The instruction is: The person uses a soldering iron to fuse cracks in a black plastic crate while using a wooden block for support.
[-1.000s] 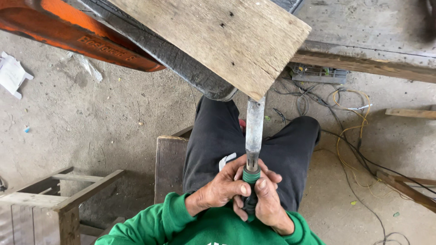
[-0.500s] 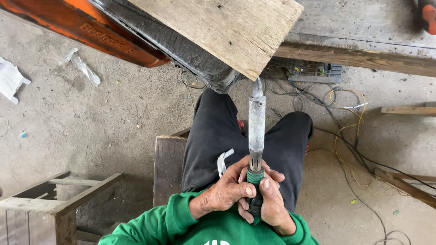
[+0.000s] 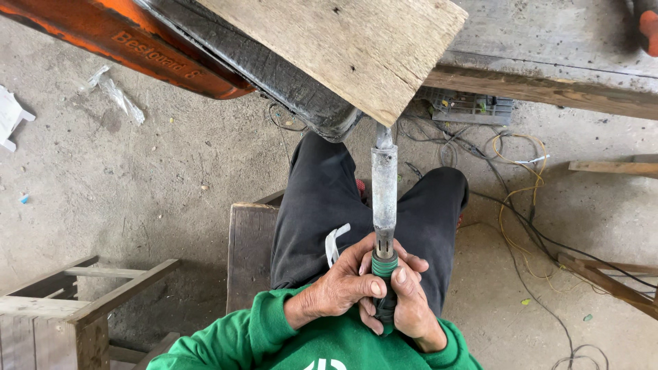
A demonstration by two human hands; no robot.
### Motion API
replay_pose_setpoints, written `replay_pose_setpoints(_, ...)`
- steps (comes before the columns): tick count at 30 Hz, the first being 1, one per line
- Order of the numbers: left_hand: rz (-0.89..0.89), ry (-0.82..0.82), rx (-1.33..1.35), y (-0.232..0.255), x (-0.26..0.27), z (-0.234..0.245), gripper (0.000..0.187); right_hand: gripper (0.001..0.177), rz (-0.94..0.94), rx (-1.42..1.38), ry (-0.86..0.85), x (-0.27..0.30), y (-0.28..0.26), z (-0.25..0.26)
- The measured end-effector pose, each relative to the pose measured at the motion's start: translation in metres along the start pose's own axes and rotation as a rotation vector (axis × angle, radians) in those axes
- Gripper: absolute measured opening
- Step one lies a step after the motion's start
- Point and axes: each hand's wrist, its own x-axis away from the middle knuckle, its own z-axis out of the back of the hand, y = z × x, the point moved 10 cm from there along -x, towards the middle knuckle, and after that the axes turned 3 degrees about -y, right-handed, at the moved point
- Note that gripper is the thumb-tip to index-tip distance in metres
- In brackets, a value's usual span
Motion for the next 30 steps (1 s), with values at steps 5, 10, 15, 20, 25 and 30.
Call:
replay_pose_setpoints(5,0.006,0.003,0.011,0.001,-0.001,-0.001,0.059,0.066,0.002,-0.007,-0.073,-0.002,-0.002,-0.006)
replay_pose_setpoints(10,0.028,0.037,-0.078,0.012,0.005,0.003,0.059,0.064,0.004,-0.065,-0.084,-0.007,0.004,-0.015)
replay_pose_setpoints(15,0.045,0.049,-0.092,0.016,0.007,0.005,0.062,0.066,0.040,-0.023,-0.095,-0.005,0.004,-0.018)
replay_pose_setpoints(20,0.084,0.054,-0.090,0.016,0.010,0.009,0.060,0.064,0.000,-0.106,-0.090,-0.005,0.015,-0.019)
replay_pose_setpoints(25,0.082,0.044,-0.055,0.018,0.011,0.011,0.059,0.063,-0.013,-0.114,-0.049,-0.005,0.021,-0.016)
replay_pose_setpoints(30,0.115,0.050,-0.065,0.019,0.012,0.015,0.056,0.062,0.008,-0.121,-0.064,-0.006,0.022,-0.018)
